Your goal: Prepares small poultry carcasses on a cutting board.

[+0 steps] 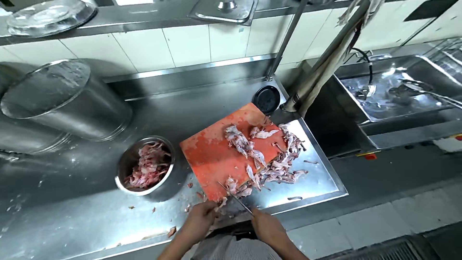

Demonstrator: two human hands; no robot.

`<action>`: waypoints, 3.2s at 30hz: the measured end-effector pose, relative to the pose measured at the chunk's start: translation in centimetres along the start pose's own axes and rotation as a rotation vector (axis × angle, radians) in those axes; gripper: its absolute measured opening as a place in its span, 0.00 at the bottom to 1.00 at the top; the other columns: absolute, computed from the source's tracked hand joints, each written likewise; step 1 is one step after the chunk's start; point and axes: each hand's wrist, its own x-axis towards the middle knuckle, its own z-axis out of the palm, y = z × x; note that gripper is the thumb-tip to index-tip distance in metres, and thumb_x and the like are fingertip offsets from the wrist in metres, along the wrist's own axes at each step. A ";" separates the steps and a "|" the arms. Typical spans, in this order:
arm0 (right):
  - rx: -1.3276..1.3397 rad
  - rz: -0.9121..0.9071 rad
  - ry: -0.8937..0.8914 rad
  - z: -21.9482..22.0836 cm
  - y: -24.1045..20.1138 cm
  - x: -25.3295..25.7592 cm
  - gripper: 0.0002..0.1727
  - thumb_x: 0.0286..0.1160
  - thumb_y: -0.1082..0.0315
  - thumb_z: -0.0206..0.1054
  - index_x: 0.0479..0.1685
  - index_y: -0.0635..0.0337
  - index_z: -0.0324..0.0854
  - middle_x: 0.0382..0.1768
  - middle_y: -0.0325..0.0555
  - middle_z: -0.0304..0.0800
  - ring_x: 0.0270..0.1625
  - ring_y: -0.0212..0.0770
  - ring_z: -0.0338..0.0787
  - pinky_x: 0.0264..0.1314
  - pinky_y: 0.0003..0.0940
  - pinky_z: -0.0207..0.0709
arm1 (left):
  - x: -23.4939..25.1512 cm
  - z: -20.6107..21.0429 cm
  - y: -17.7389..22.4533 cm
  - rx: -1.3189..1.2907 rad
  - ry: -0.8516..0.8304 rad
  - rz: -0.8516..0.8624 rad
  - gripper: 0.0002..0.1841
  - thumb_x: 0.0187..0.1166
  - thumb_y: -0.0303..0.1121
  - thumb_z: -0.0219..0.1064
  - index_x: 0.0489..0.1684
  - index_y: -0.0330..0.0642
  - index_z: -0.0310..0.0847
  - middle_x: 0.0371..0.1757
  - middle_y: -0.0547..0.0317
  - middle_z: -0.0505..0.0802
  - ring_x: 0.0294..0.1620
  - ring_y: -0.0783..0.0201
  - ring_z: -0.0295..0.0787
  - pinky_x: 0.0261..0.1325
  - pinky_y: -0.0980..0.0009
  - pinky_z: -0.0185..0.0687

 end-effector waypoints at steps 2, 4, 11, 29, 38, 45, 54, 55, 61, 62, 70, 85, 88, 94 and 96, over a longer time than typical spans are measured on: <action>0.030 -0.077 0.032 -0.5 -0.2 0.0 0.23 0.92 0.51 0.49 0.70 0.55 0.77 0.52 0.62 0.92 0.58 0.64 0.93 0.58 0.65 0.83 | -1.0 -1.5 -0.1 -0.110 0.101 0.035 0.16 0.91 0.39 0.56 0.49 0.40 0.88 0.35 0.58 0.90 0.29 0.66 0.83 0.36 0.65 0.83; 0.095 -0.149 0.068 -1.4 -0.3 -0.2 0.22 0.91 0.52 0.53 0.67 0.58 0.79 0.50 0.62 0.92 0.56 0.64 0.93 0.58 0.65 0.83 | -0.5 -2.6 0.6 -0.044 0.229 0.073 0.15 0.90 0.39 0.56 0.49 0.42 0.89 0.30 0.61 0.88 0.27 0.67 0.82 0.36 0.65 0.81; 0.416 -0.006 0.385 -2.1 3.7 -1.8 0.20 0.89 0.53 0.52 0.56 0.61 0.78 0.30 0.52 0.87 0.36 0.53 0.91 0.42 0.55 0.84 | 7.0 0.2 8.7 0.206 0.174 0.273 0.26 0.92 0.43 0.53 0.84 0.42 0.71 0.58 0.47 0.93 0.55 0.56 0.92 0.66 0.55 0.86; -0.058 -0.414 0.449 -8.6 -7.8 3.9 0.23 0.90 0.55 0.52 0.75 0.53 0.81 0.74 0.58 0.81 0.78 0.62 0.79 0.76 0.60 0.76 | 8.5 1.2 0.7 0.237 0.398 0.078 0.22 0.78 0.43 0.68 0.66 0.42 0.87 0.63 0.50 0.92 0.65 0.56 0.90 0.74 0.57 0.82; -0.176 -0.283 0.189 -8.5 -9.4 2.4 0.22 0.91 0.60 0.48 0.68 0.63 0.79 0.60 0.63 0.89 0.64 0.64 0.90 0.62 0.66 0.82 | 7.6 0.1 1.5 0.508 0.422 0.065 0.28 0.78 0.37 0.61 0.82 0.61 0.76 0.77 0.54 0.83 0.78 0.48 0.78 0.74 0.47 0.80; -0.117 -0.429 0.080 -12.5 -9.2 0.5 0.25 0.91 0.53 0.48 0.53 0.65 0.84 0.52 0.64 0.90 0.61 0.64 0.89 0.62 0.69 0.77 | 8.8 1.0 2.9 0.460 0.447 0.548 0.17 0.74 0.40 0.70 0.56 0.42 0.91 0.70 0.54 0.91 0.82 0.51 0.77 0.85 0.47 0.67; 0.235 -0.503 0.290 -8.9 -7.2 -0.8 0.24 0.89 0.55 0.51 0.42 0.64 0.89 0.36 0.55 0.91 0.45 0.53 0.91 0.55 0.59 0.80 | 9.2 -0.1 2.4 0.658 0.486 0.849 0.09 0.70 0.41 0.73 0.35 0.46 0.89 0.46 0.55 0.96 0.52 0.53 0.93 0.61 0.47 0.83; 0.273 -0.501 0.291 -8.8 -6.9 -0.9 0.25 0.90 0.54 0.51 0.44 0.64 0.89 0.37 0.55 0.91 0.45 0.52 0.91 0.56 0.58 0.81 | 9.4 0.0 2.4 0.645 0.475 0.849 0.10 0.69 0.42 0.74 0.35 0.45 0.89 0.45 0.55 0.96 0.51 0.53 0.94 0.61 0.47 0.83; 0.517 -0.458 0.175 -11.0 -4.4 -2.8 0.20 0.87 0.55 0.50 0.33 0.57 0.82 0.20 0.38 0.74 0.20 0.36 0.74 0.26 0.39 0.72 | 8.7 -5.2 -2.0 0.537 0.300 0.331 0.20 0.84 0.46 0.58 0.42 0.42 0.93 0.54 0.51 0.96 0.65 0.51 0.89 0.77 0.46 0.75; 0.454 -0.483 0.185 -11.9 -4.1 -2.9 0.21 0.88 0.55 0.50 0.35 0.58 0.84 0.23 0.41 0.77 0.24 0.38 0.77 0.30 0.41 0.74 | 8.0 -6.4 -2.0 0.491 0.324 0.374 0.19 0.82 0.48 0.61 0.44 0.44 0.93 0.55 0.52 0.95 0.67 0.51 0.88 0.78 0.45 0.74; 0.107 -0.701 0.069 -14.7 -6.9 -2.5 0.22 0.89 0.55 0.51 0.33 0.61 0.82 0.26 0.48 0.79 0.33 0.47 0.82 0.40 0.51 0.75 | 4.7 -3.6 6.8 0.267 0.085 0.755 0.18 0.75 0.40 0.74 0.56 0.36 0.86 0.57 0.46 0.92 0.64 0.49 0.88 0.73 0.48 0.79; -0.355 -0.551 0.173 -13.2 -9.9 -5.5 0.20 0.90 0.56 0.50 0.53 0.60 0.84 0.51 0.57 0.91 0.56 0.60 0.92 0.55 0.65 0.82 | 4.9 -2.5 1.1 -0.208 0.437 0.196 0.16 0.87 0.31 0.53 0.64 0.40 0.84 0.48 0.51 0.95 0.45 0.59 0.94 0.55 0.56 0.90; -0.431 -0.524 0.198 -14.7 -10.3 -6.1 0.20 0.91 0.56 0.49 0.53 0.60 0.83 0.51 0.58 0.91 0.55 0.62 0.92 0.51 0.66 0.83 | 3.2 -4.2 1.3 -0.071 0.500 0.487 0.19 0.74 0.25 0.59 0.60 0.46 0.89 0.68 0.57 0.89 0.71 0.62 0.84 0.72 0.58 0.83; -0.499 -0.685 0.310 -14.6 -11.5 -5.8 0.20 0.89 0.54 0.52 0.51 0.58 0.87 0.45 0.58 0.94 0.48 0.63 0.94 0.45 0.67 0.84 | 4.0 -2.7 4.7 0.347 0.281 0.723 0.14 0.78 0.40 0.70 0.53 0.43 0.92 0.62 0.55 0.94 0.73 0.53 0.84 0.81 0.48 0.73; -0.425 -0.648 0.361 -13.5 -11.6 -5.6 0.21 0.86 0.54 0.54 0.46 0.59 0.88 0.40 0.58 0.94 0.46 0.62 0.95 0.45 0.67 0.84 | 4.3 -2.4 4.3 0.402 0.384 0.748 0.10 0.76 0.36 0.69 0.44 0.41 0.93 0.53 0.53 0.96 0.60 0.51 0.91 0.70 0.46 0.80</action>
